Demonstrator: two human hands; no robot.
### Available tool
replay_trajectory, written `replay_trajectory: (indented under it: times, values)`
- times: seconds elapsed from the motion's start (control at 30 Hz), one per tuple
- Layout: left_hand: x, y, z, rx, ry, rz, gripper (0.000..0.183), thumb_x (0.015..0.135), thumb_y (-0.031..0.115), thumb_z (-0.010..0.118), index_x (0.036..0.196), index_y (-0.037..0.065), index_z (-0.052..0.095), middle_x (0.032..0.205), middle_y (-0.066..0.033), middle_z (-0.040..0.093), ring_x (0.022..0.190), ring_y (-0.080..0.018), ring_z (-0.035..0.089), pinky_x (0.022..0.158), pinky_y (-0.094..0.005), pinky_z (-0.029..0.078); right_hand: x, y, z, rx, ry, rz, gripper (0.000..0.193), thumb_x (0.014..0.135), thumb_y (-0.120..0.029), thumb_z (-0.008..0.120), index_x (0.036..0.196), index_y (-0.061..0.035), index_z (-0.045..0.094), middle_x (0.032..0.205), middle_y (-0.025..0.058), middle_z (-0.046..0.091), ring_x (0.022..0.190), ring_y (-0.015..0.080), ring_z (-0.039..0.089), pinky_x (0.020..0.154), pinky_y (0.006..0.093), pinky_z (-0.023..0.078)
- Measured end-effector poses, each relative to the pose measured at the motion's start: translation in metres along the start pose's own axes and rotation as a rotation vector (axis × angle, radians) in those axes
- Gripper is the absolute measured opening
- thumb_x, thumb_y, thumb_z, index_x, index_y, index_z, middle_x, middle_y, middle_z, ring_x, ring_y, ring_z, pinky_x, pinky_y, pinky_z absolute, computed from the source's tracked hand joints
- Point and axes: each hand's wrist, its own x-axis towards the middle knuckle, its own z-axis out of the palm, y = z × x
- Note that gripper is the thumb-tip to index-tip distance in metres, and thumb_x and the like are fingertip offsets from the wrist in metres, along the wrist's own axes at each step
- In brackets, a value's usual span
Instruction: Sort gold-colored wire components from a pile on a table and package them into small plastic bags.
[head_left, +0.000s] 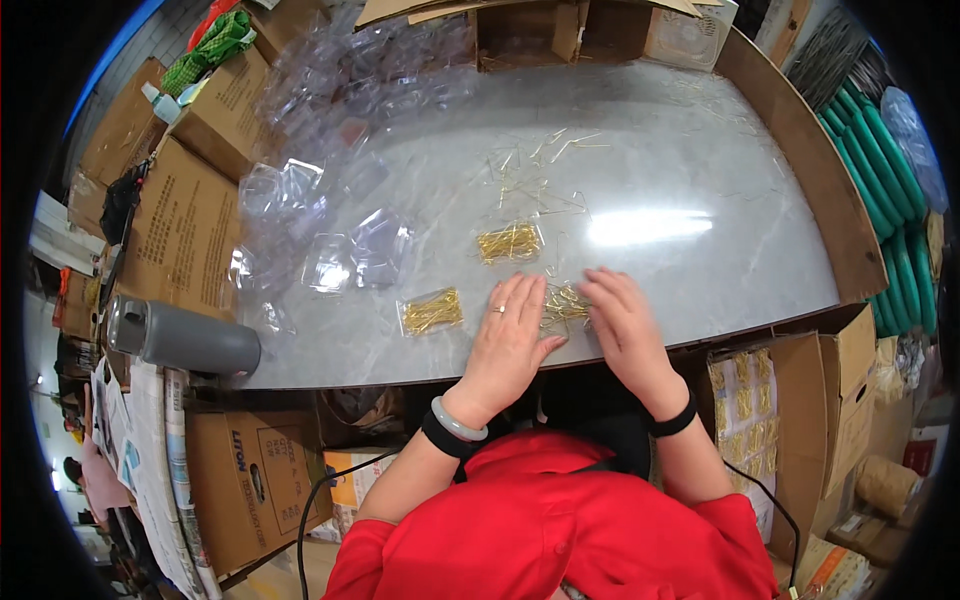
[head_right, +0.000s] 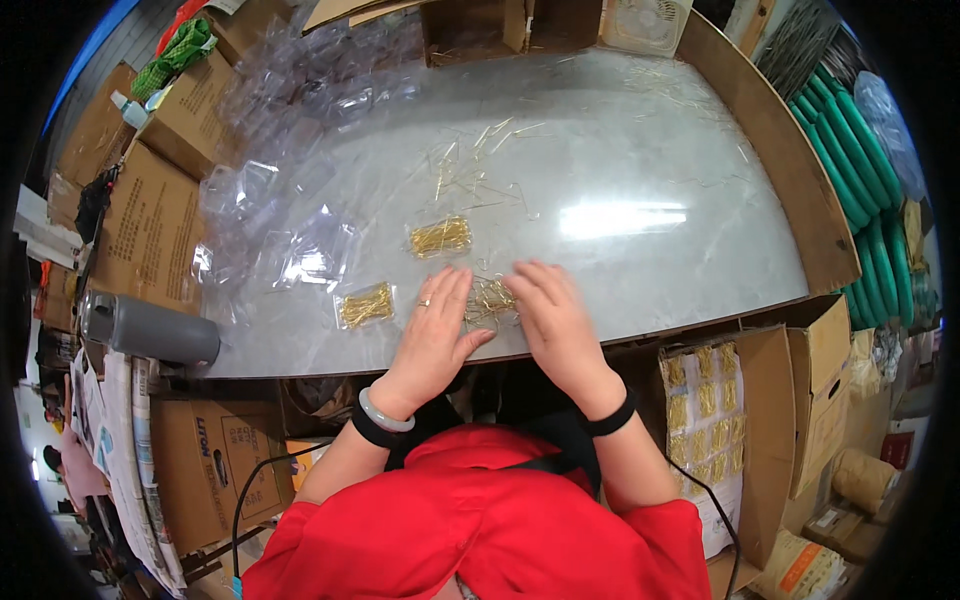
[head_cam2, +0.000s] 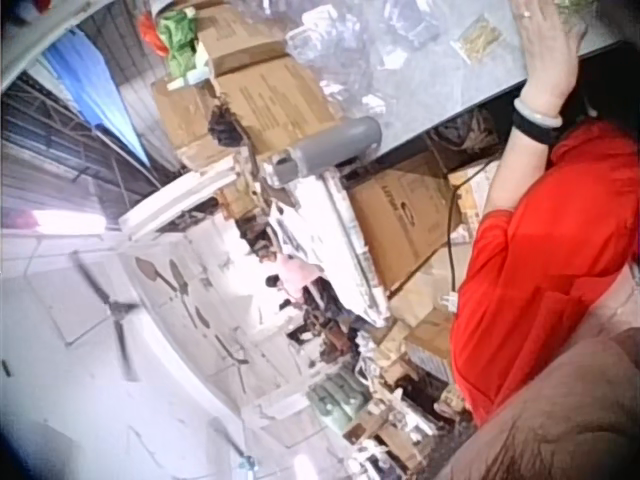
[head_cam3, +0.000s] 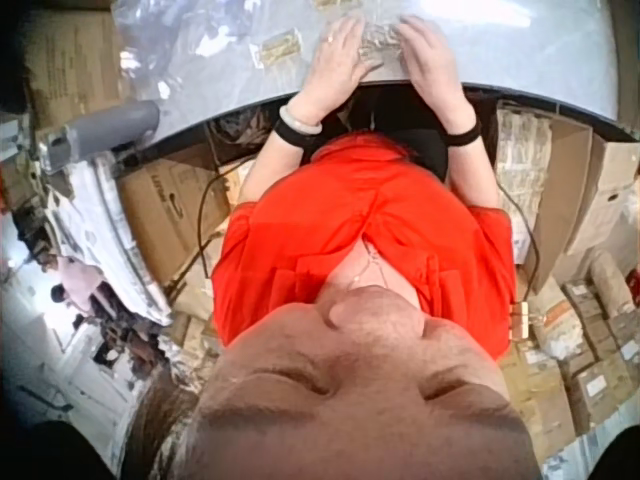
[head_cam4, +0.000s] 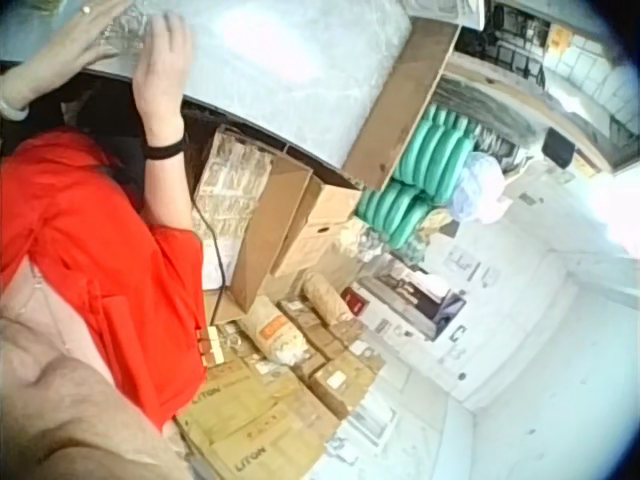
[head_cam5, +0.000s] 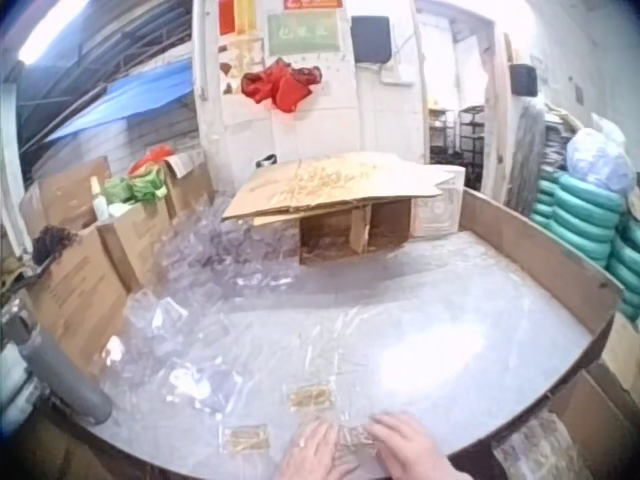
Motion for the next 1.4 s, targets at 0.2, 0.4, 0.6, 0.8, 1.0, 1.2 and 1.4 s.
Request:
replay_trajectory:
  times: [0.2, 0.4, 0.6, 0.8, 1.0, 1.2, 1.4]
  values:
    - [-0.005, 0.017, 0.018, -0.018, 0.036, -0.060, 0.062, 0.099, 0.014, 0.056, 0.152, -0.007, 0.031, 0.153, -0.0288, 0.037, 0.146, -0.0462, 0.030, 0.122, -0.0489, 0.024, -0.015, -0.025, 0.012, -0.214, 0.051, 0.077, 0.052, 0.088, -0.014, 0.071, 0.134, 0.0032, 0.055, 0.139, 0.0200, 0.057, 0.135, 0.0402, 0.049, 0.114, 0.0519, 0.037]
    - [-0.011, 0.023, 0.010, -0.794, 0.098, -0.138, 0.063, 0.107, 0.020, 0.045, 0.158, -0.006, 0.018, 0.163, -0.0253, 0.025, 0.153, -0.0386, 0.023, 0.125, -0.0424, 0.018, -0.011, -0.047, 0.022, -0.300, -0.011, 0.110, 0.078, 0.084, -0.036, 0.075, 0.140, 0.0098, 0.047, 0.145, 0.0293, 0.049, 0.139, 0.0447, 0.043, 0.119, 0.0547, 0.030]
    - [-0.022, 0.004, -0.003, -0.952, 0.083, -0.176, 0.069, 0.100, 0.011, 0.054, 0.159, -0.003, 0.021, 0.165, -0.0211, 0.024, 0.154, -0.0317, 0.023, 0.124, -0.0430, 0.021, -0.007, -0.046, 0.025, -0.299, -0.030, 0.055, 0.058, 0.090, -0.024, 0.071, 0.137, 0.0030, 0.053, 0.143, 0.0201, 0.053, 0.137, 0.0401, 0.046, 0.117, 0.0527, 0.033]
    - [-0.026, -0.002, -0.021, -0.150, -0.022, -0.041, 0.079, 0.089, 0.016, 0.072, 0.153, -0.007, 0.031, 0.153, -0.0286, 0.037, 0.148, -0.0436, 0.030, 0.122, -0.0488, 0.026, -0.002, -0.028, 0.012, -0.155, -0.171, -0.137, 0.041, 0.092, -0.009, 0.066, 0.132, -0.0072, 0.060, 0.140, 0.0119, 0.057, 0.135, 0.0366, 0.049, 0.114, 0.0499, 0.039]
    - [-0.012, -0.004, -0.017, -0.018, -0.076, 0.013, 0.086, 0.086, 0.027, 0.077, 0.150, -0.010, 0.033, 0.151, -0.0299, 0.039, 0.146, -0.0453, 0.032, 0.121, -0.0523, 0.027, 0.014, -0.021, 0.010, -0.065, -0.087, -0.043, 0.039, 0.098, -0.018, 0.063, 0.134, -0.0040, 0.058, 0.139, 0.0134, 0.058, 0.137, 0.0381, 0.047, 0.117, 0.0531, 0.034]
    - [-0.010, -0.004, -0.014, -0.021, -0.043, 0.021, 0.088, 0.085, 0.027, 0.078, 0.151, -0.009, 0.031, 0.150, -0.0297, 0.040, 0.144, -0.0454, 0.033, 0.121, -0.0533, 0.027, 0.014, -0.024, 0.008, -0.100, -0.153, -0.021, 0.042, 0.101, -0.024, 0.059, 0.137, -0.0035, 0.055, 0.136, 0.0142, 0.060, 0.138, 0.0367, 0.047, 0.118, 0.0569, 0.028]
    - [-0.012, -0.004, -0.011, -0.014, -0.023, 0.001, 0.088, 0.084, 0.023, 0.078, 0.152, -0.008, 0.030, 0.150, -0.0291, 0.040, 0.144, -0.0450, 0.034, 0.122, -0.0529, 0.027, 0.007, -0.027, 0.006, 0.055, -0.178, -0.011, 0.040, 0.098, -0.016, 0.063, 0.136, -0.0046, 0.055, 0.130, 0.0143, 0.063, 0.136, 0.0359, 0.050, 0.119, 0.0592, 0.026]
